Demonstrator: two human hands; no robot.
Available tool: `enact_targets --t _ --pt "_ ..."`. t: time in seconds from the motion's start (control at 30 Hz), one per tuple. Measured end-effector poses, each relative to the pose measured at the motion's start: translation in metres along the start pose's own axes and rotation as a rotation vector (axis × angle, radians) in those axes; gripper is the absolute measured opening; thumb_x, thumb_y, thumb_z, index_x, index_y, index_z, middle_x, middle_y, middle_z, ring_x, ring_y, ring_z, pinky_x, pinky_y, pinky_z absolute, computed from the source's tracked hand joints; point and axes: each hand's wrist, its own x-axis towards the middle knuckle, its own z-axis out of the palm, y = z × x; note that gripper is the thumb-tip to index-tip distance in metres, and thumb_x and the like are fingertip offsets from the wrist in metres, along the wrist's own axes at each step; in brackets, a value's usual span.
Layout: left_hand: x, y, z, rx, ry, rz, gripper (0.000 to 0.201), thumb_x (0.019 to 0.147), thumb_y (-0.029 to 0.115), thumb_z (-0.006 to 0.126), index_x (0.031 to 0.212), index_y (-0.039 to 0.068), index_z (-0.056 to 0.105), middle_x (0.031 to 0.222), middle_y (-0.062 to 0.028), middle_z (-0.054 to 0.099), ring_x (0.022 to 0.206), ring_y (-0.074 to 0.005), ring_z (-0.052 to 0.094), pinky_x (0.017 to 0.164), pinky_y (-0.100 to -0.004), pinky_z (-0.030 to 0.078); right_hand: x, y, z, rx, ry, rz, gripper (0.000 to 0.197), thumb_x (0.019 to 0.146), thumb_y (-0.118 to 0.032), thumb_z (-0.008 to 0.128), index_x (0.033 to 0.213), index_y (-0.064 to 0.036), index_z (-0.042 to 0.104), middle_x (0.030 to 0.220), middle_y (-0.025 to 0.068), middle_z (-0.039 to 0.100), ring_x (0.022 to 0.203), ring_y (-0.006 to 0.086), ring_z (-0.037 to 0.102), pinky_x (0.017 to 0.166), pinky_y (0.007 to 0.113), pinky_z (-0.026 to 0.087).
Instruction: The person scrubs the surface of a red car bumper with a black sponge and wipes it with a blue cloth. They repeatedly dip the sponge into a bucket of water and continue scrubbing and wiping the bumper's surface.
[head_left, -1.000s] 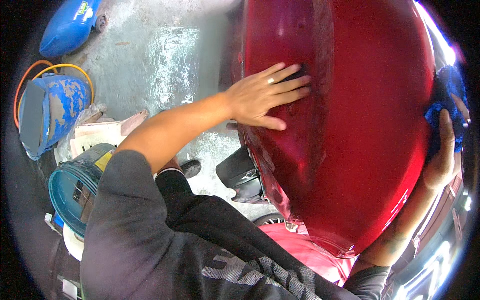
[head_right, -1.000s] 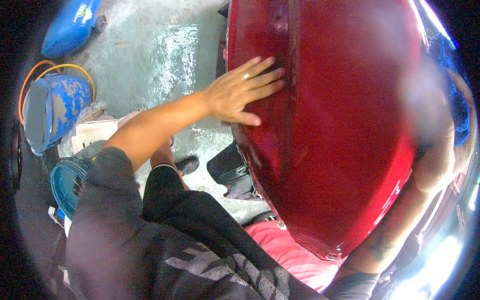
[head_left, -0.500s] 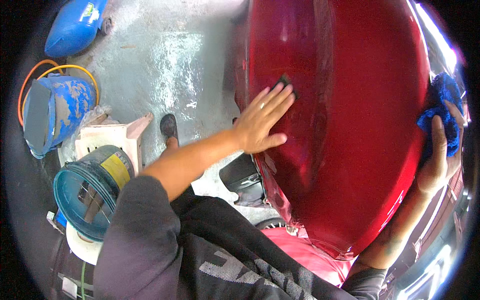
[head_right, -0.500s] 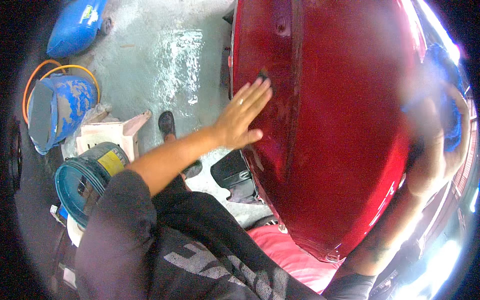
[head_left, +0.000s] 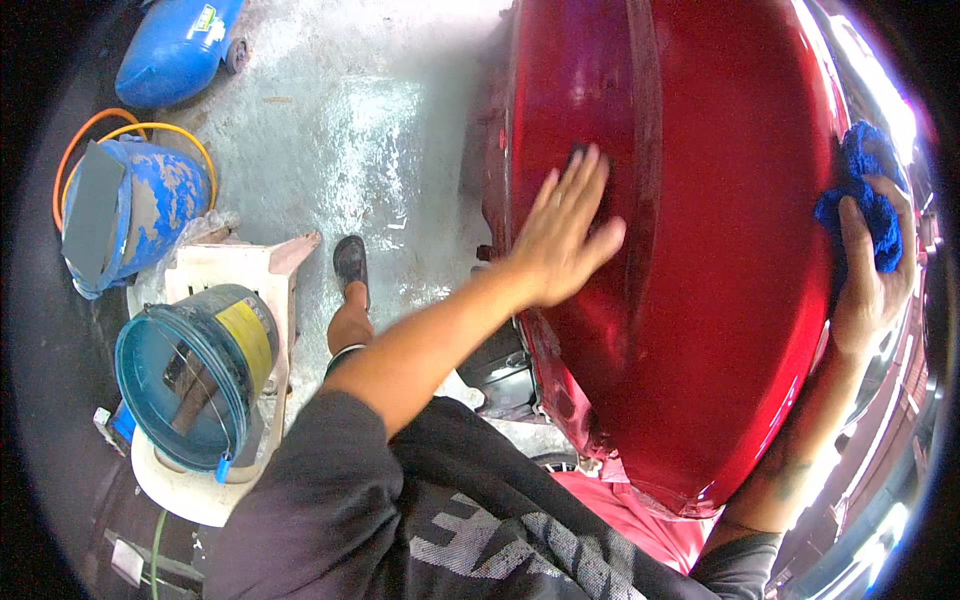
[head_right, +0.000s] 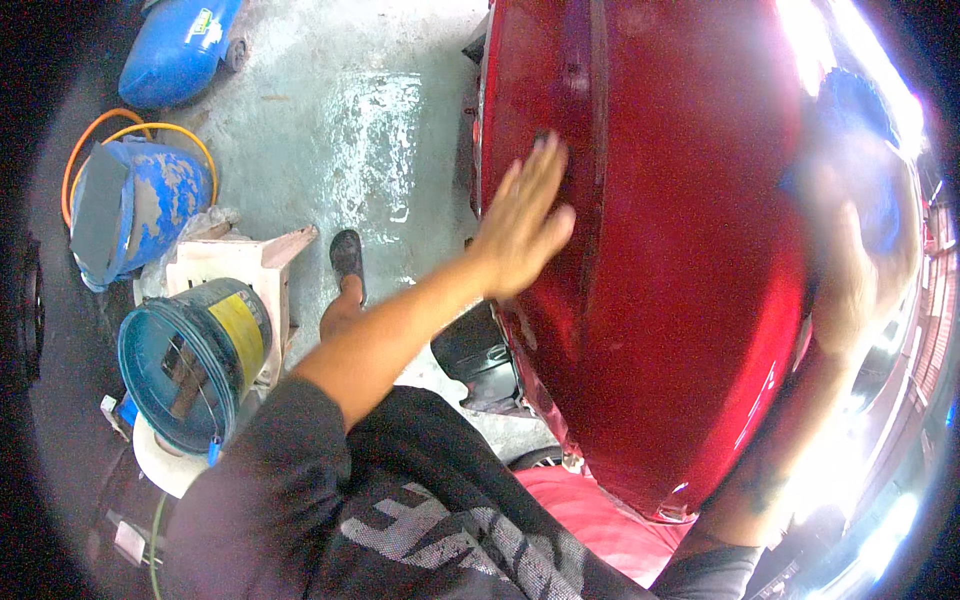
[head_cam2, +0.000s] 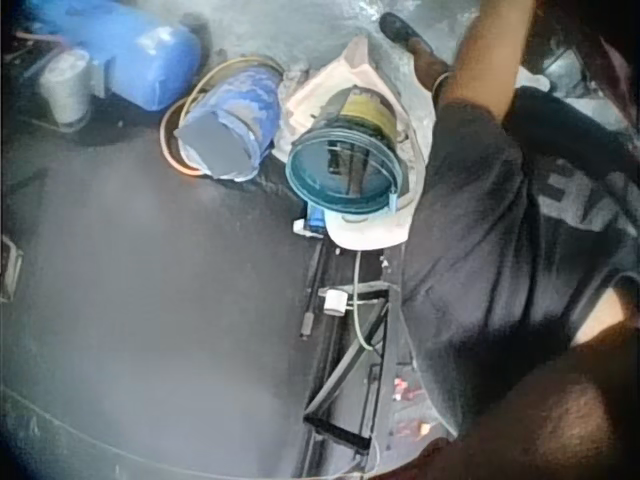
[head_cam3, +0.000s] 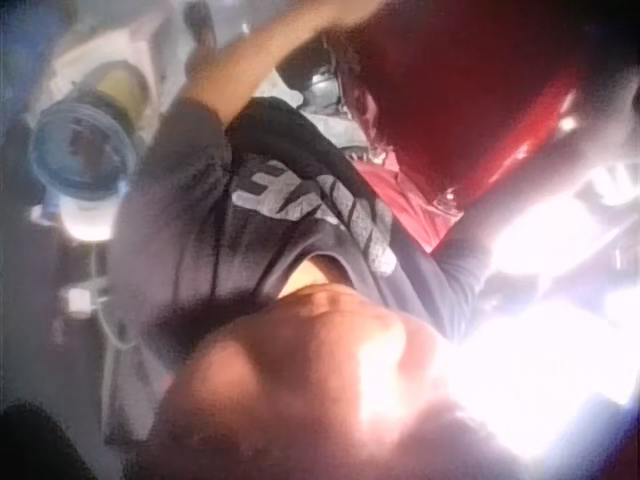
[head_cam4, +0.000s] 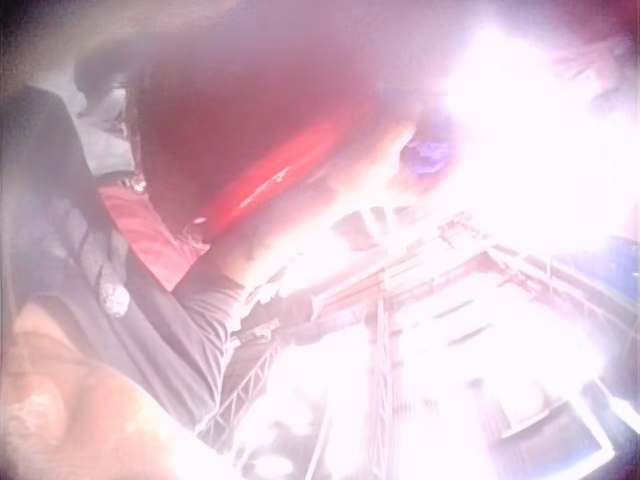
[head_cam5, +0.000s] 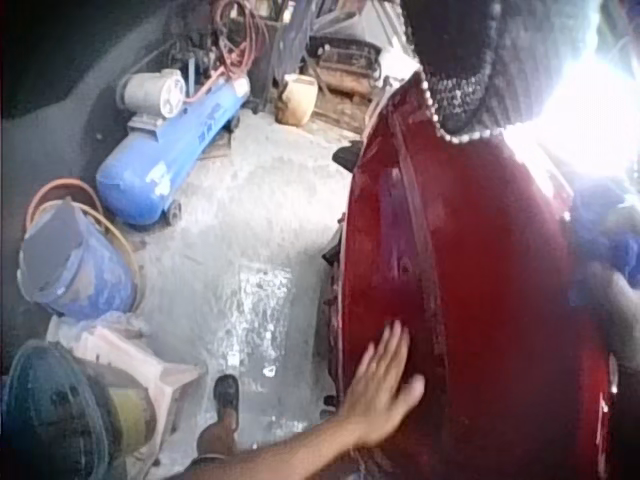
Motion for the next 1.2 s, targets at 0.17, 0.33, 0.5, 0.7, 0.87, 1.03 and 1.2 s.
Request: enact_targets --t 0.17,0.33,0.5,0.7,0.87,1.03,1.2 --pt "0.076 0.003 -0.021 -0.130 0.177 -0.190 0.094 0.116 0.066 0.017 0.171 -0.009 0.021 0.181 -0.0311 0.015 0.171 -0.0394 0.012 0.138 -0.0520 0.012 0.008 -0.004 0.007 -0.035 -0.018 -0.071 0.032 0.100 -0.019 0.081 0.125 -0.0016 0.073 0.127 0.0108 0.072 0.118 0.0204 0.065 0.108 0.035 0.050" --pt "0.003 0.041 0.005 0.006 0.099 -0.129 0.092 0.115 0.065 0.029 0.168 -0.009 0.029 0.175 -0.0324 0.024 0.162 -0.0478 0.026 0.134 -0.0591 0.016 0.004 -0.017 0.004 -0.081 -0.006 -0.145 0.032 0.099 -0.016 0.083 0.124 0.0010 0.073 0.135 0.0136 0.071 0.125 0.0228 0.065 0.114 0.038 0.048" --pt "0.064 0.016 -0.014 -0.103 0.243 -0.007 0.101 0.112 0.073 0.023 0.168 -0.011 0.029 0.173 -0.0381 0.025 0.164 -0.0504 0.021 0.134 -0.0623 0.015 0.006 -0.001 0.007 0.016 -0.003 -0.060 0.031 0.100 -0.015 0.082 0.125 0.0005 0.073 0.132 0.0122 0.071 0.122 0.0223 0.065 0.112 0.038 0.049" --pt "0.003 0.027 0.009 -0.117 0.074 -0.008 0.108 0.109 0.078 0.027 0.171 -0.010 0.021 0.178 -0.0373 0.014 0.169 -0.0480 0.013 0.136 -0.0602 0.010 0.003 -0.008 0.005 -0.003 0.001 -0.093 0.030 0.100 -0.014 0.082 0.125 -0.0001 0.072 0.129 0.0112 0.071 0.120 0.0215 0.065 0.111 0.037 0.049" --pt "0.080 0.020 -0.023 -0.174 0.154 -0.135 0.091 0.115 0.067 0.014 0.174 -0.002 0.019 0.181 -0.0317 0.013 0.169 -0.0478 0.011 0.135 -0.0618 0.014 0.004 -0.004 0.006 0.001 -0.001 -0.051 0.029 0.099 -0.013 0.081 0.124 0.0004 0.072 0.133 0.0129 0.070 0.123 0.0225 0.065 0.111 0.036 0.049" --pt "-0.002 0.047 0.005 -0.096 0.001 -0.085 0.098 0.112 0.074 0.018 0.175 0.000 0.017 0.181 -0.0332 0.010 0.170 -0.0471 0.009 0.134 -0.0640 0.012 0.003 -0.004 0.002 -0.037 -0.012 -0.128 0.029 0.099 -0.014 0.082 0.123 0.0002 0.073 0.138 0.0150 0.069 0.127 0.0244 0.064 0.113 0.038 0.048" --pt "0.075 0.018 -0.038 -0.115 0.072 -0.184 0.094 0.113 0.071 0.011 0.175 0.000 0.018 0.182 -0.0279 0.015 0.170 -0.0437 0.011 0.135 -0.0633 0.010 0.009 -0.017 0.014 -0.074 0.018 -0.134 0.029 0.098 -0.016 0.083 0.121 -0.0002 0.074 0.129 0.0140 0.072 0.123 0.0236 0.065 0.113 0.039 0.048"
